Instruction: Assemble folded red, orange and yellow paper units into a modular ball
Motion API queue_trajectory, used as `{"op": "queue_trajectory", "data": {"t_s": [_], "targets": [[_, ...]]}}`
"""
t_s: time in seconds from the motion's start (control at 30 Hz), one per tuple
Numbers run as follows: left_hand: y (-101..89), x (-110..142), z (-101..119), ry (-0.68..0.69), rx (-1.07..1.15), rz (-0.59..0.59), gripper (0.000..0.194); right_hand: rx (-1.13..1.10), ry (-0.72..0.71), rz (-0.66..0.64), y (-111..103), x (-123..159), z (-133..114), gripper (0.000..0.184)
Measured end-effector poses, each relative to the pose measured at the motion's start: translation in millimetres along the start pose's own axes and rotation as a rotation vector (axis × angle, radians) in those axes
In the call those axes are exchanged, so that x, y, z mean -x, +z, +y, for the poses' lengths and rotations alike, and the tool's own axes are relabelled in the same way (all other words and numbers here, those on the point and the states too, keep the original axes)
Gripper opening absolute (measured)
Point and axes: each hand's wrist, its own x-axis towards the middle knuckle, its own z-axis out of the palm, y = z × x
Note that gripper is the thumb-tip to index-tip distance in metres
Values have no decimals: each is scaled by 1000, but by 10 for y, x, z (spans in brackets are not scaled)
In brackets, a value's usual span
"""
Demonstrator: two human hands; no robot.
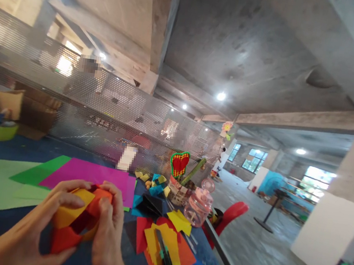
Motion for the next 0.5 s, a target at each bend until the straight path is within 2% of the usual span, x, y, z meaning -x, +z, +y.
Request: {"op": "queue_trajectory", "data": {"t_s": [0.5], "targets": [[10, -20, 35, 51, 11, 41, 48, -28, -23, -48, -90, -16, 168, 33]]}}
